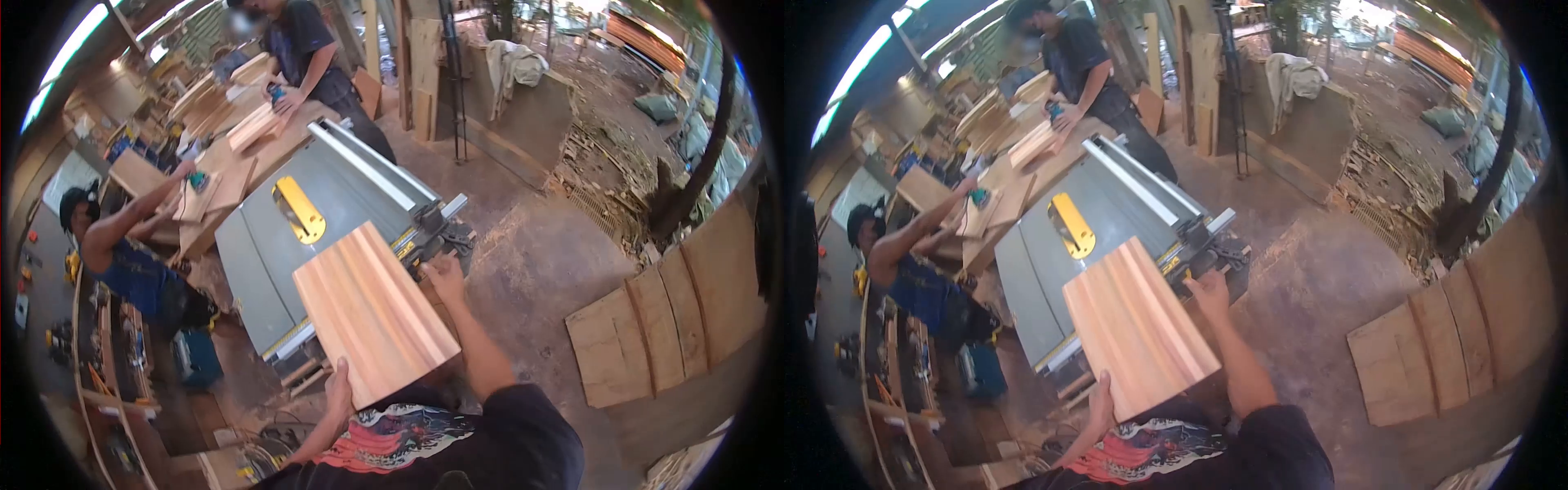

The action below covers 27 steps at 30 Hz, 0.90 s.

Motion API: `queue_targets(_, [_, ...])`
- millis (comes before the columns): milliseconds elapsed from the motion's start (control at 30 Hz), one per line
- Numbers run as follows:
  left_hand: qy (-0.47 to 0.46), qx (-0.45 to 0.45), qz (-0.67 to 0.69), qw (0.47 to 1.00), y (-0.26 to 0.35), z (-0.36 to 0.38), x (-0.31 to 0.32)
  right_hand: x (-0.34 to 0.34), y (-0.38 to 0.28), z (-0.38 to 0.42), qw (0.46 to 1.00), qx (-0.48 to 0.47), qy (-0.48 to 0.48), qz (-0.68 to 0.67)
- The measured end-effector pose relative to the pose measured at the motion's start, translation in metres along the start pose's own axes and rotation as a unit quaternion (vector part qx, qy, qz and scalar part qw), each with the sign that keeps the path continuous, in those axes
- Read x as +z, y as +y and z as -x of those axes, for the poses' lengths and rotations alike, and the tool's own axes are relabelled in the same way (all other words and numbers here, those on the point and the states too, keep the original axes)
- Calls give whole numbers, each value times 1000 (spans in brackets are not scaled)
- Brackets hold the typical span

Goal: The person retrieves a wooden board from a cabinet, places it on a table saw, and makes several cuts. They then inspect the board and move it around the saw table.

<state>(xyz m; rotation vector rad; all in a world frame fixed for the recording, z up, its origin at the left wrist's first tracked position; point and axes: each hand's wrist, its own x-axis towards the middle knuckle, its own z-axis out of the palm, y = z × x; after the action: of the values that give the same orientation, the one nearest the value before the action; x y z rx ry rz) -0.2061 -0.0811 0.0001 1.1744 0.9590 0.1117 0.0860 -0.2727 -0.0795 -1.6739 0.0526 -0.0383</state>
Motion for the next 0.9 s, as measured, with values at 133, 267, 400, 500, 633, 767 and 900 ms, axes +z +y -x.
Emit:
queue_targets(133, [-7, 29, 35, 999, -12, -5, 43, -48, 9, 144, 825, 250, -171, -477])
queue_targets(267, [-34, 42, 16, 998, -17, -21, 72, -69, -53, 190, 682, 184, -350, -615])
queue_targets(400, [-86, 105, -27, 990, -18, -41, 84, -45, -53, 158, 856, 340, -129, -369])
queue_targets(500, [-93, 61, 28, 993, -27, -72, 56, -32, -38, 140, 895, 304, -16, -327])
queue_targets(633, [55, -140, 464, 873, -52, -177, -17, -3, -55, 141, 867, 280, 47, -409])
queue_targets(767, [197, -210, 593, 752, 12, -193, -29, 27, -74, 143, 894, 232, 72, -377])
queue_targets(900, [164, -222, 543, 793, -47, -235, -49, 44, -80, 142, 898, 213, 106, -370])
